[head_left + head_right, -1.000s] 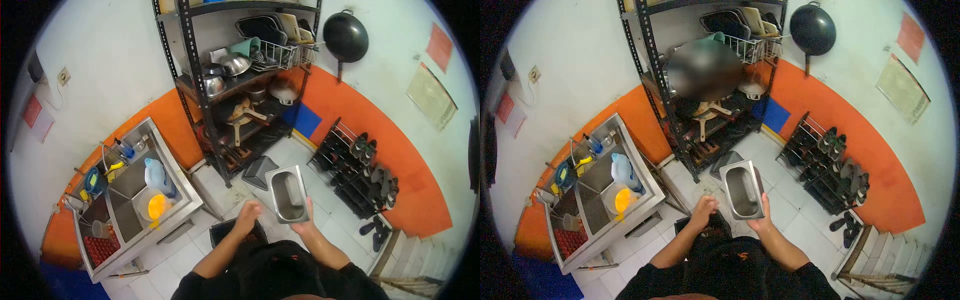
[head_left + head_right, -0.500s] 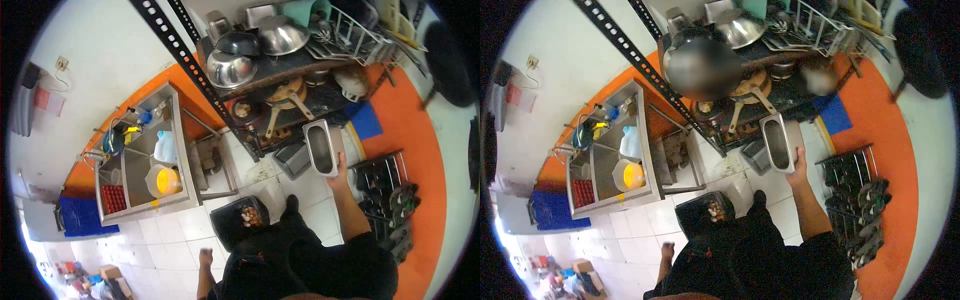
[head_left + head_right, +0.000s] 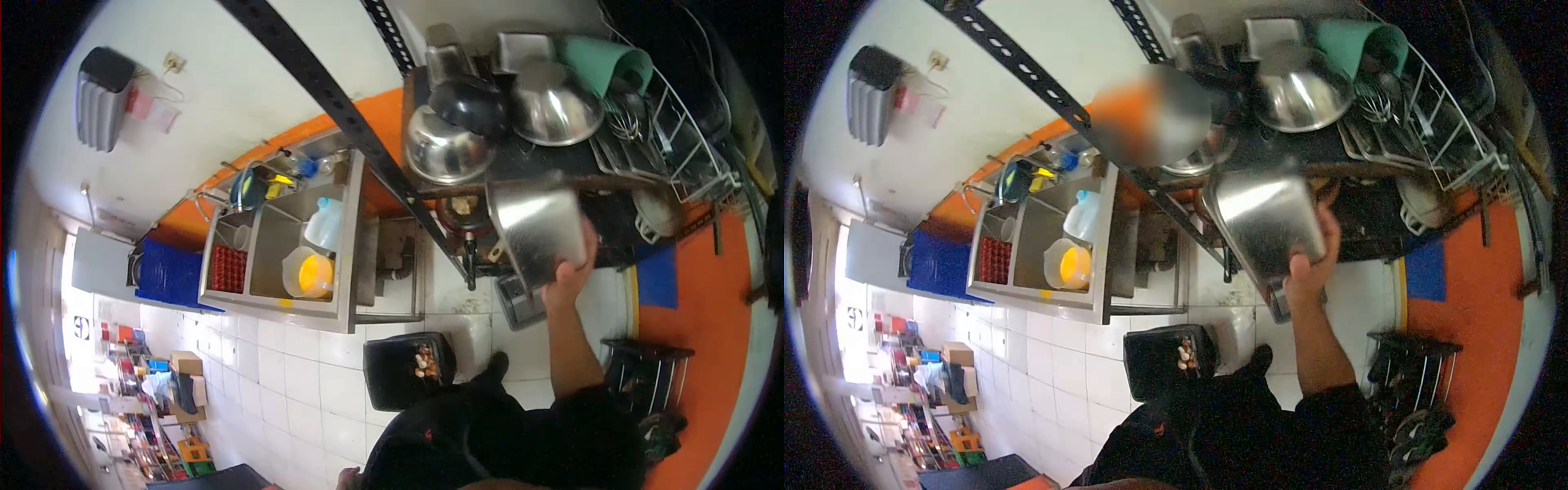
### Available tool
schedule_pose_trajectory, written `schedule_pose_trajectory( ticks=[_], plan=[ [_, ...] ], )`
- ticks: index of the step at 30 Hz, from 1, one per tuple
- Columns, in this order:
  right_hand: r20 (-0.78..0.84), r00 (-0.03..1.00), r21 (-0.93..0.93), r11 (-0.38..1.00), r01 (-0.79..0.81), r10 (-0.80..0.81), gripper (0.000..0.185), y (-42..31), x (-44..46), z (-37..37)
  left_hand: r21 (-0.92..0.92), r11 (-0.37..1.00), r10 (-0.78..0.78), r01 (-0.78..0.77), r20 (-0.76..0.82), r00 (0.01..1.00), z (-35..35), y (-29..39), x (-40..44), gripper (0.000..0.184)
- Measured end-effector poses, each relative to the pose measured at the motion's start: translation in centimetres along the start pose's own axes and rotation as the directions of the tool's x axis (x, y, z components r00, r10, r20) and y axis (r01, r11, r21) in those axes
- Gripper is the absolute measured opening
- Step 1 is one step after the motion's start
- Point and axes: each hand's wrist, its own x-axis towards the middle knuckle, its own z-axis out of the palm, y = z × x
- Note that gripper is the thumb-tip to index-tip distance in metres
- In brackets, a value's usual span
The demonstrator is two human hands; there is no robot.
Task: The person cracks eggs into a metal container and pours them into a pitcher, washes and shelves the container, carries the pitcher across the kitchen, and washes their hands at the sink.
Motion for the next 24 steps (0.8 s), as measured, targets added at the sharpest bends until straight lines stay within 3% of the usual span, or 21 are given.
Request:
schedule_pose_trajectory(
  ticks=[2,4,6,7,8,11,12,13,15,16,17,18,19,20,21,22,24],
  plan=[
    [-0.114,0.971,-0.143,0.97,0.194,-0.211,0.085,-1.4,6.2,4.9,-0.088,0.996,-0.011,0.007,-0.049,0.999,-0.4,0.1,0.0,0.032],
    [-0.019,0.962,-0.2,0.944,0.263,-0.272,0.088,-2.4,13.8,9.5,-0.171,0.985,-0.044,0.025,-0.109,0.993,-1.3,-0.2,0.1,0.033],
    [0.067,0.984,-0.22,0.959,0.178,-0.168,0.086,-2.0,20.5,14.4,-0.273,0.962,-0.078,0.017,-0.213,0.974,-2.3,-1.1,-0.3,0.034],
    [0.089,0.976,-0.538,0.814,0.217,-0.201,0.085,-1.3,23.2,16.5,-0.357,0.932,-0.065,-0.053,-0.309,0.949,-2.1,-2.0,-1.1,0.032],
    [0.121,0.966,-0.789,0.568,0.234,-0.23,0.085,-0.4,25.7,18.2,-0.425,0.895,-0.052,-0.136,-0.402,0.914,-2.0,-2.8,-1.9,0.031],
    [0.118,0.95,-0.943,0.266,0.198,-0.29,0.078,6.2,31.2,22.5,-0.164,0.977,0.005,-0.137,-0.623,0.782,-1.4,-6.0,-5.2,0.028],
    [0.083,0.986,-0.962,0.246,0.117,-0.147,0.073,6.2,31.3,23.5,-0.099,0.99,0.008,-0.104,-0.683,0.731,-0.4,-7.3,-6.2,0.027],
    [0.07,0.998,-0.971,0.228,0.067,0.004,0.069,6.6,31.2,24.7,-0.091,0.995,-0.033,-0.033,-0.648,0.761,0.4,-8.7,-7.0,0.025],
    [0.212,0.972,-0.977,0.004,0.214,-0.1,0.066,13.9,34.6,23.1,-0.035,0.992,-0.12,0.12,-0.526,0.842,3.4,-12.5,-8.6,0.029],
    [0.28,0.957,-0.96,-0.013,0.28,-0.071,0.064,16.6,35.6,23.2,-0.34,0.906,-0.351,0.254,-0.265,0.898,4.4,-14.2,-9.3,0.022],
    [0.393,0.918,-0.919,-0.005,0.393,-0.049,0.062,18.8,36.7,22.4,-0.436,0.771,-0.569,0.464,-0.145,0.809,6.7,-16.7,-9.7,0.021],
    [0.516,0.856,-0.856,0.014,0.517,-0.044,0.061,21.3,38.1,21.8,-0.569,0.658,-0.579,0.493,0.037,0.814,7.7,-19.1,-11.1,0.042],
    [0.614,0.787,-0.787,0.037,0.616,-0.06,0.06,23.0,39.6,21.7,-0.486,0.713,-0.628,0.505,-0.123,0.769,10.5,-20.2,-11.9,0.02],
    [0.679,0.725,-0.723,0.062,0.688,-0.117,0.059,24.5,41.2,21.0,-0.463,0.749,-0.519,0.473,0.033,0.854,9.8,-20.9,-14.5,0.041],
    [0.617,0.787,-0.787,0.027,0.617,-0.009,0.062,25.0,42.5,21.1,-0.533,0.661,-0.653,0.528,-0.062,0.755,12.9,-22.1,-14.3,0.037],
    [0.372,0.922,-0.926,-0.026,0.376,0.104,0.065,24.8,43.7,22.3,-0.578,0.627,-0.68,0.522,-0.079,0.729,14.6,-22.5,-15.6,0.047],
    [-0.03,0.986,-0.994,-0.105,-0.013,0.165,0.073,24.8,45.5,22.8,-0.657,0.526,-0.685,0.54,0.049,0.727,16.4,-23.2,-16.2,0.052]
  ],
)
